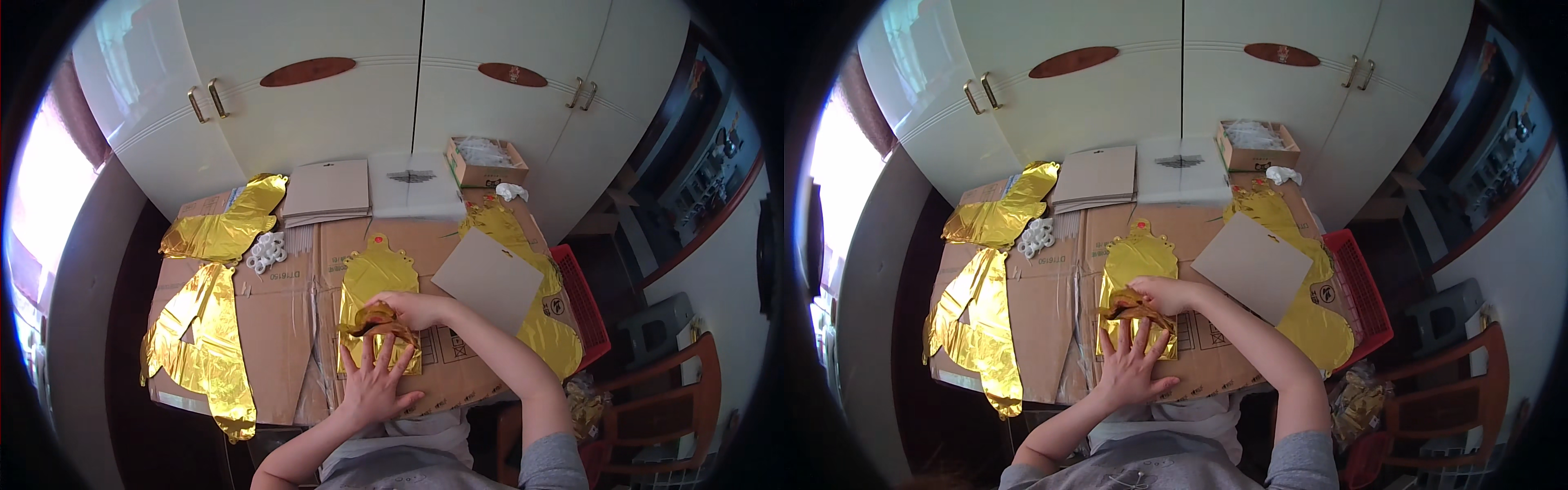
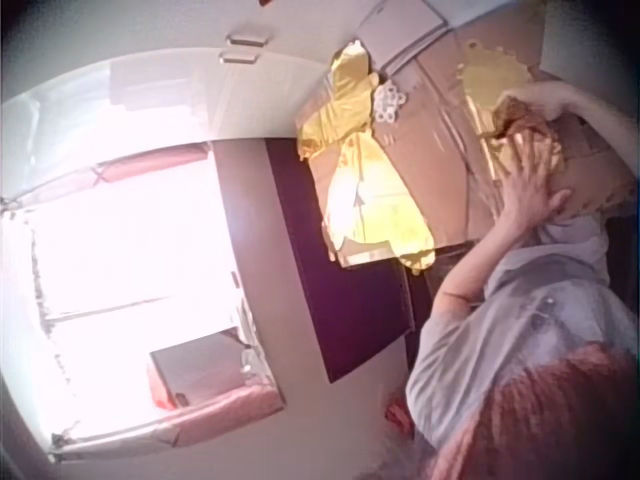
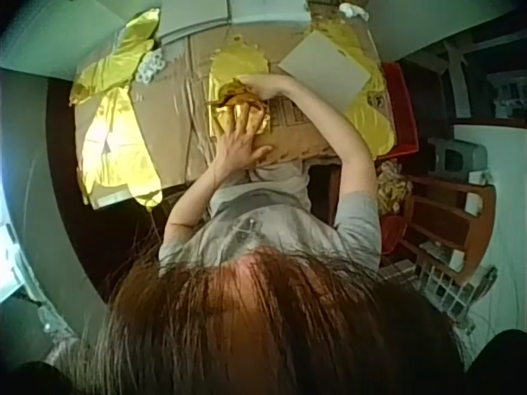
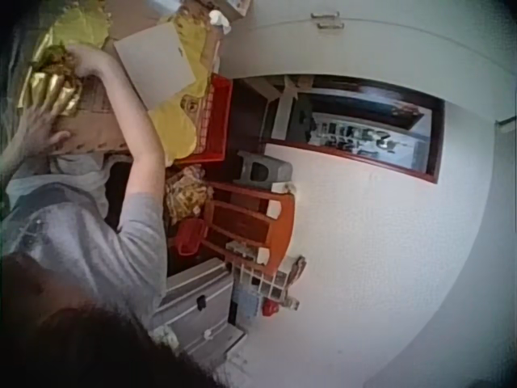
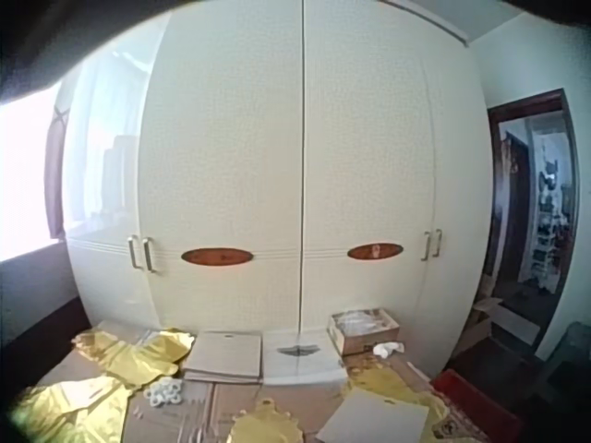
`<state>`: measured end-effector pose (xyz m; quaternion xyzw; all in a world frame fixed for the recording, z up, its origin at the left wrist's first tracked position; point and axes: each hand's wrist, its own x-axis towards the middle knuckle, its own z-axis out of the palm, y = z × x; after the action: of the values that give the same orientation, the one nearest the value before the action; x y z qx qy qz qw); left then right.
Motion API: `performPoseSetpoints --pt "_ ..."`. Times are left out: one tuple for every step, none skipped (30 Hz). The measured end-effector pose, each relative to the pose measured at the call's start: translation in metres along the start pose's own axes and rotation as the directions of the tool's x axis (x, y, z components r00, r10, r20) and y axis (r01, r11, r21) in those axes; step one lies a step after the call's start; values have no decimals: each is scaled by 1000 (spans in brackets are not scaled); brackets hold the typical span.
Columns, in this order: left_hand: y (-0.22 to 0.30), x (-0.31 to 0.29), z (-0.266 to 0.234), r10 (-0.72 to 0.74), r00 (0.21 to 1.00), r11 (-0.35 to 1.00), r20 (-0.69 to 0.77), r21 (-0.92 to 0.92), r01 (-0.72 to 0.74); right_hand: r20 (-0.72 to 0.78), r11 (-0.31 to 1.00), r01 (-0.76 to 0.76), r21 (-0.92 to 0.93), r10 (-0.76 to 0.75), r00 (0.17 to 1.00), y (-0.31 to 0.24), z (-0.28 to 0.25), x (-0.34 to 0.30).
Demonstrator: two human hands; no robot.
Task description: Folding gold foil letter-shaped balloons for packaging.
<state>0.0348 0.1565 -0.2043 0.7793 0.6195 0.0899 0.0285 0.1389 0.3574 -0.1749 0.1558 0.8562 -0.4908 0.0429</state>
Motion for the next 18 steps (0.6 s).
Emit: performPoseSetpoints --pt "0 0 0 3 1000 1000 -2 0 -3 12 998 5 66 -6 1000 1 1 0" --pt "1 1 1 6 1000 1000 -4 -1 -6 24 991 9 133 -13 1000 4 3 1" --pt "0 1 1 6 1000 1000 -4 0 -6 37 980 15 200 -23 999 1 3 2" --pt "0 1 1 7 1000 1000 1 -2 -7 88 965 -42 260 19 996 -3 2 2" --pt "0 1 0 8 1000 1000 5 -4 -8 141 943 -101 317 58 988 -7 0 2" --pt "0 1 0 7 1000 1000 9 -5 -7 198 916 -160 368 91 976 -15 -2 3" --pt "-1 0 0 5 1000 1000 7 -1 -5 198 920 -177 350 112 974 -21 -5 4" --pt "-1 0 0 3 1000 1000 5 4 -3 199 923 -194 332 132 971 -26 -8 4" --pt "-1 0 0 8 1000 1000 3 6 -8 193 925 -214 316 158 968 -28 -11 4" --pt "0 1 0 14 1000 1000 2 4 -14 203 969 -158 190 119 972 -21 -12 7" --pt "1 2 -1 19 1000 1000 1 2 -19 219 993 -97 61 82 972 -6 -13 14" --pt "1 2 -1 17 1000 1000 1 2 -17 246 997 -27 -67 43 968 -10 -16 18" --pt "0 1 -1 15 1000 1000 7 6 -15 257 988 -67 -138 101 961 -13 -21 21" --pt "0 0 -1 12 1000 1000 12 10 -12 264 972 -106 -208 160 951 -16 -28 22" --pt "-1 -1 -1 5 1000 1000 17 12 -5 271 950 -140 -279 218 938 -22 -31 24" --pt "0 0 -1 10 1000 1000 15 12 -11 213 914 -127 -386 222 951 -12 -30 24" --pt "1 1 -1 16 1000 1000 13 11 -16 154 864 -119 -489 220 963 9 -27 26" --pt "1 1 -1 17 1000 1000 12 12 -17 100 803 -110 -586 207 973 16 -25 26"
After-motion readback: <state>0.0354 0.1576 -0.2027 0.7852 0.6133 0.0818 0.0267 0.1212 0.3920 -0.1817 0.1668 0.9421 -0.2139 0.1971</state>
